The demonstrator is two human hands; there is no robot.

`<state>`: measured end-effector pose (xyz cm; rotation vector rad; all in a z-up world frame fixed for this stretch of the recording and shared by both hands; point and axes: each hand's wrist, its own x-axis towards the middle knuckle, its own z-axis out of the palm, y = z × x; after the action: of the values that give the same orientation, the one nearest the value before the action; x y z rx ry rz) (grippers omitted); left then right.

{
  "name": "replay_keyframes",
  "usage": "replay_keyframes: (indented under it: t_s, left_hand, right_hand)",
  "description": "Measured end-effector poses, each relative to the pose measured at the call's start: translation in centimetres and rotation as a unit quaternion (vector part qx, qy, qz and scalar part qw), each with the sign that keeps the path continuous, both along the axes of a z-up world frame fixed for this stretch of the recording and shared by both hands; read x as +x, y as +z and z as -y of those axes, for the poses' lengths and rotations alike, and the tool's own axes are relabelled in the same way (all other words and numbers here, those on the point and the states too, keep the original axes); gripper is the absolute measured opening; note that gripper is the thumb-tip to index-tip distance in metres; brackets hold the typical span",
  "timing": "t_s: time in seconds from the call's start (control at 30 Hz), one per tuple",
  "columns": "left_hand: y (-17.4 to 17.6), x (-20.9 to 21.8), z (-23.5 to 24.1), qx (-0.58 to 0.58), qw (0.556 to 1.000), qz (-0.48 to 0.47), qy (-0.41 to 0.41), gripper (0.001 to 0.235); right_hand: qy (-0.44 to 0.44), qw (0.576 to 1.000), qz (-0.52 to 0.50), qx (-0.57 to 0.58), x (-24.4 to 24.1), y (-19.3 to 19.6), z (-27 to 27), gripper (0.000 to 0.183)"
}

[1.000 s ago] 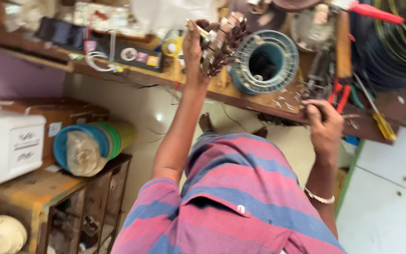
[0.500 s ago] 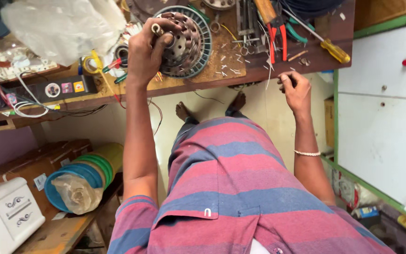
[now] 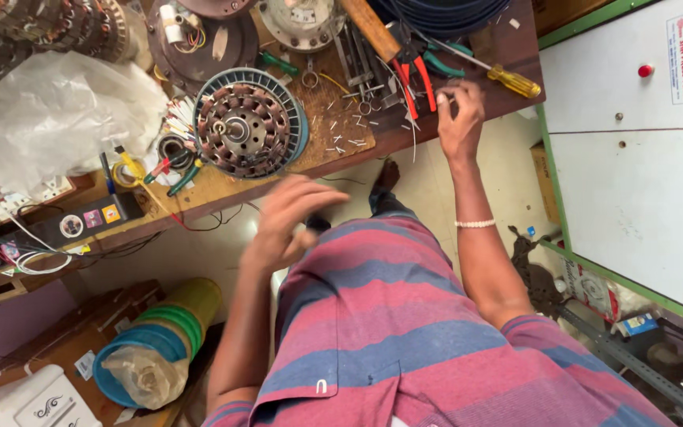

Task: The person works on a motor stator at a cluttered workbench, using pliers to cut and trim copper wires protruding from the stator slots. The person repeatedly adjusts the stator and uses different pliers to snip wire ends.

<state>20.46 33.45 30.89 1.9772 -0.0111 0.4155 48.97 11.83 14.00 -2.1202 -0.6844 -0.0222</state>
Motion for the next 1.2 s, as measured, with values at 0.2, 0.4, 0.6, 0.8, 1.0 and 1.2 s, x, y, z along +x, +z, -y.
replay_keyframes:
  t_s: [0.2, 0.4, 0.6, 0.8, 1.0, 1.2]
  left_hand:
    - [-12.3, 10.2, 4.0, -0.389, 0.905, -0.131, 0.112, 0.058]
    - [-21.6, 19.6, 1.6, 0.009, 0.932, -0.109, 0.347, 0.058]
    - [-23.2, 25.8, 1.6, -0.003, 0.845, -0.205, 0.494, 0.099]
    - [-21.0, 26.3, 1.7, -0.014, 0.812, -0.331, 0.481, 0.104]
    - [-20.7, 21.3, 0.8, -0.524, 0.75, -0.048, 0.4, 0.052]
    - [-19.7, 17.7, 4.7, -0.683, 0.645, 0.007, 0.343, 0.031]
  right_hand:
    - [0.033, 0.99, -0.064, -0.117, 4.0, -1.3, -4.3, 0.058]
    - [0.063, 0.984, -0.088, -0.144, 4.0, -4.4, -8.0, 0.118]
    - [0.072, 0.989, -0.129, -0.01, 4.5, -7.9, -6.9, 0.102]
    - [0.092, 0.995, -0.043, 0.0, 5.8, -8.9, -6.3, 0.096]
    - [0.121, 0.976, 0.026, -0.182, 6.3, -7.2, -6.3, 0.08]
    - [0.15, 0.961, -0.019, -0.23, 7.7, -5.1, -6.3, 0.072]
